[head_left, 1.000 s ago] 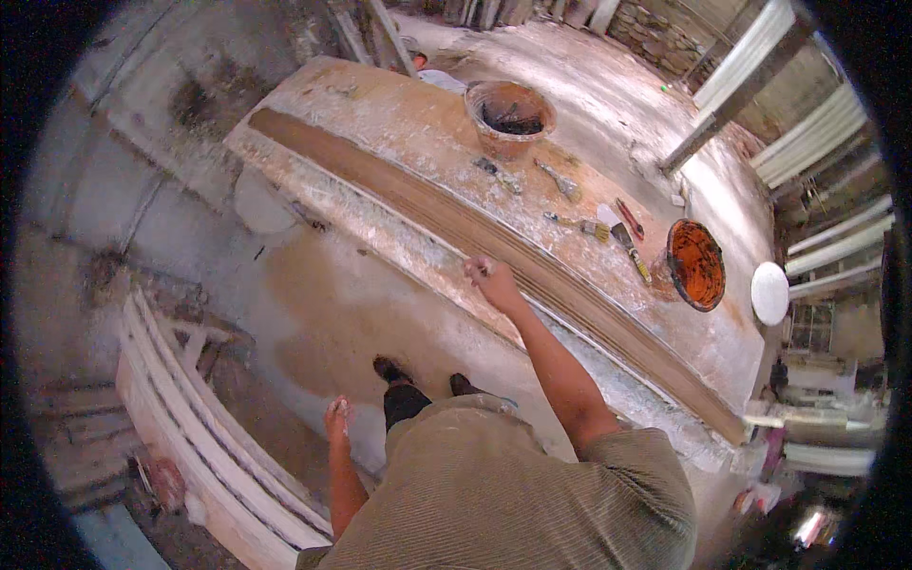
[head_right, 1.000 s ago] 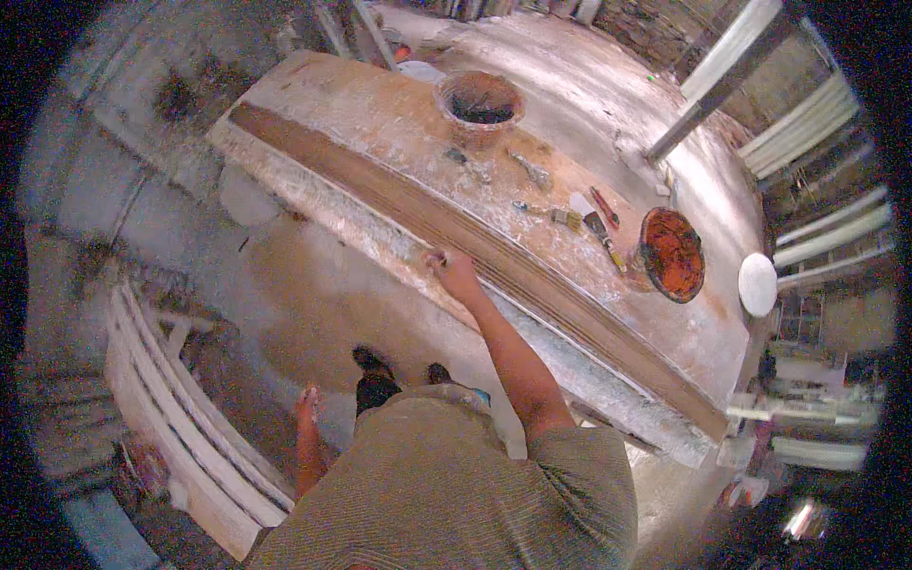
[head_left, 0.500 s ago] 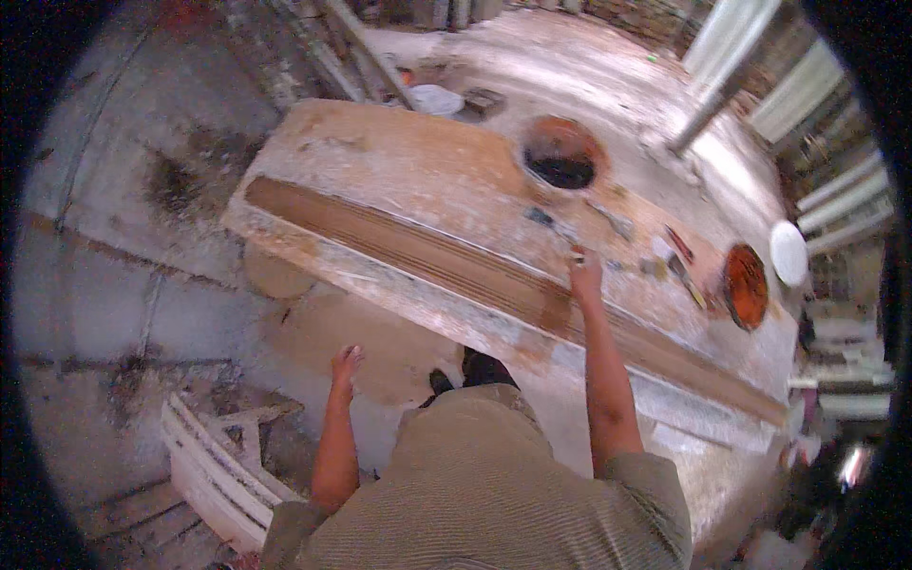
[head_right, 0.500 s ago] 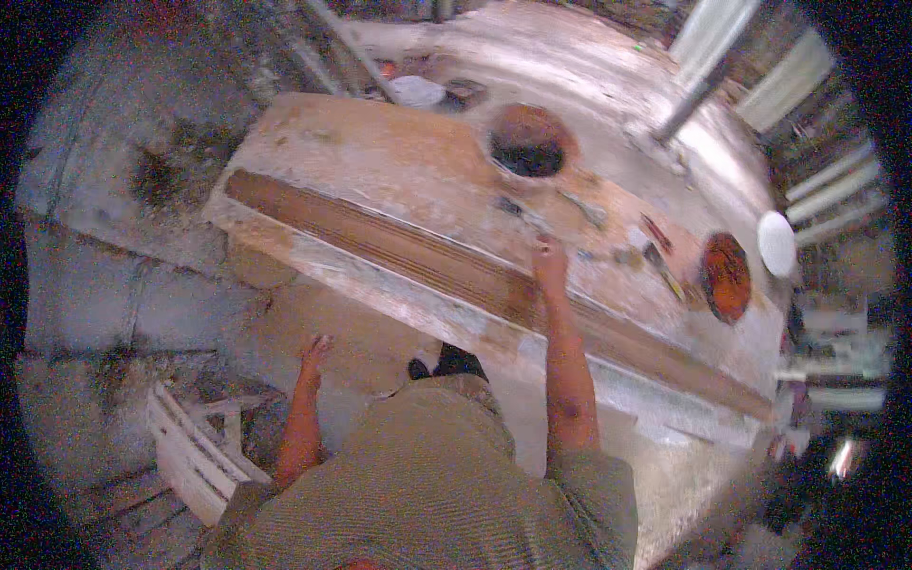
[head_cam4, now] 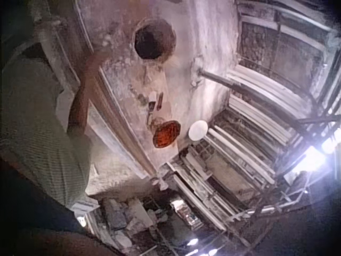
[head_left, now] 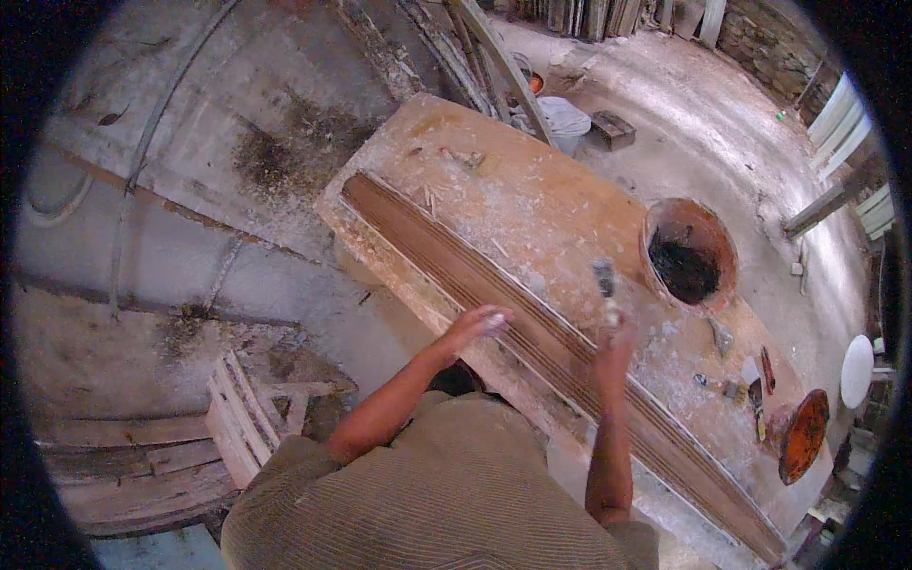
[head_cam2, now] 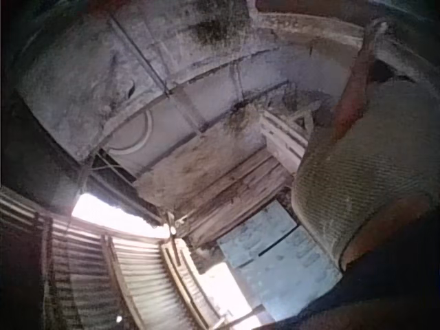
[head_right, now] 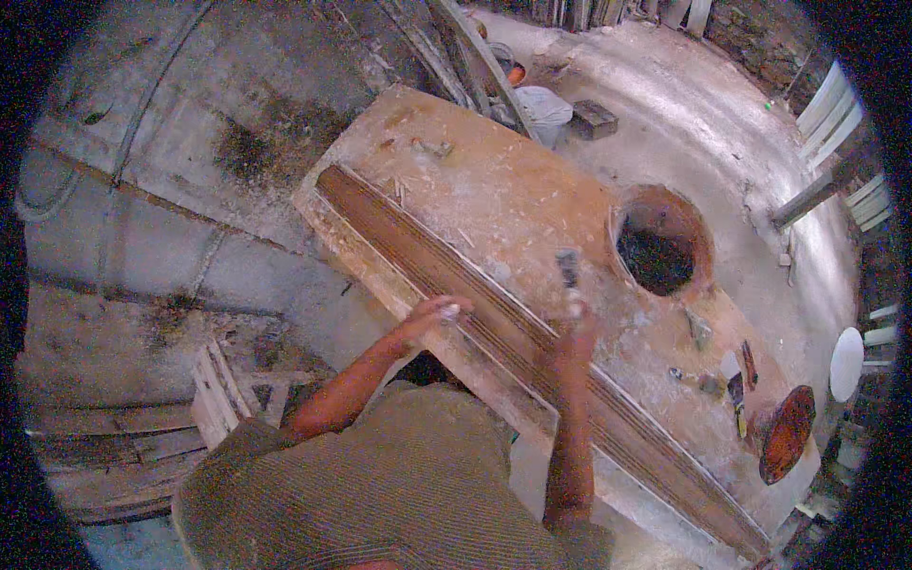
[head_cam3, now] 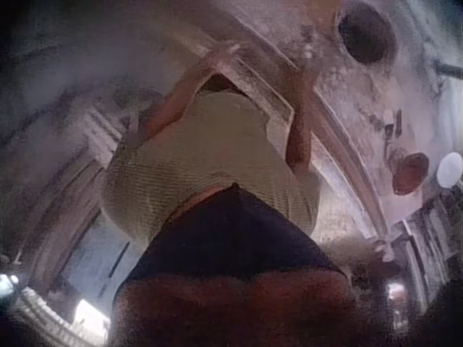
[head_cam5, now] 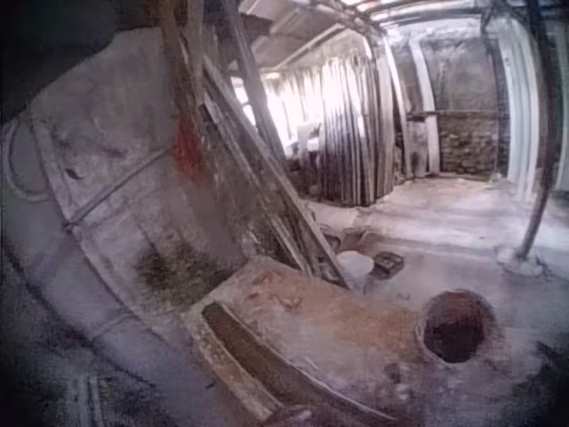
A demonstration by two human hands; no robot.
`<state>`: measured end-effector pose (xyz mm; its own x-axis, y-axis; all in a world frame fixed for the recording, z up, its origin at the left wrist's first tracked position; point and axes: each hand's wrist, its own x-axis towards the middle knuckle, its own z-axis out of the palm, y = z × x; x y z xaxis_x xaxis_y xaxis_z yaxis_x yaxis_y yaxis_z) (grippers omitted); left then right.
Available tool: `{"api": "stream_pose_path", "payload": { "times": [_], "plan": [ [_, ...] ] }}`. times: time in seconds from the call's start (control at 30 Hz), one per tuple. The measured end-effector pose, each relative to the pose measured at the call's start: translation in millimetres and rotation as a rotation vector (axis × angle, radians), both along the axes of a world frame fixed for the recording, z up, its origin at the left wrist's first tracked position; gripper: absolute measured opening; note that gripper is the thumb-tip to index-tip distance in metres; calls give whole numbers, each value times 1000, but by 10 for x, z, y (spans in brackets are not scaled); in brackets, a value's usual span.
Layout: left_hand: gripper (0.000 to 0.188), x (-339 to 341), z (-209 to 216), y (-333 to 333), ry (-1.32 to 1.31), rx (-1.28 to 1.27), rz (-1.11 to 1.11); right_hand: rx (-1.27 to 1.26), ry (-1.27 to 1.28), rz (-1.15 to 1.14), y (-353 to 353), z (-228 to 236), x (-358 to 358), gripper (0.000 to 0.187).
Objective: The person applies a liquid finish to a long white wooden molding using a brush, then wipes the surface with a cloth. They also mix a dark substance in a bucket and pour a yellow liquid into it before continuing to work on the molding.
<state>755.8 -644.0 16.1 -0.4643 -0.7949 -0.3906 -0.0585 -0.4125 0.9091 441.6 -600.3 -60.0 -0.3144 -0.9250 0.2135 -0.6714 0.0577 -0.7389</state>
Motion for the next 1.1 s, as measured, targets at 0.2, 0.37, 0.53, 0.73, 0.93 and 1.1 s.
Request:
{"api": "stream_pose_path", "payload": {
  "times": [0.2, 0.37, 0.53, 0.73, 0.93, 1.1],
  "plan": [
    [47, 157, -216, -865, 214, 103, 333, -56, -286, 392, -840, 963, 1862, 37],
    [36, 1680, -77, -1399, 336, 58, 648, 4, -215, 341, -2444, 857, 2844, 32],
    [28, 3235, -569, -1890, 61, 65, 654, -120, 618, 249, -4368, -502, 3338, 47],
    [24, 4774, -544, -1822, -91, 123, 563, 210, 1052, 21, -4582, -545, 3256, 38],
    [34, 5523, -788, -1995, -181, 132, 629, 8, 233, -91, -3596, 943, 3951, 25],
    [36, 5612, -637, -2225, -168, 134, 619, 90, -226, -107, -2955, 268, 5028, 24]
  ]
}}
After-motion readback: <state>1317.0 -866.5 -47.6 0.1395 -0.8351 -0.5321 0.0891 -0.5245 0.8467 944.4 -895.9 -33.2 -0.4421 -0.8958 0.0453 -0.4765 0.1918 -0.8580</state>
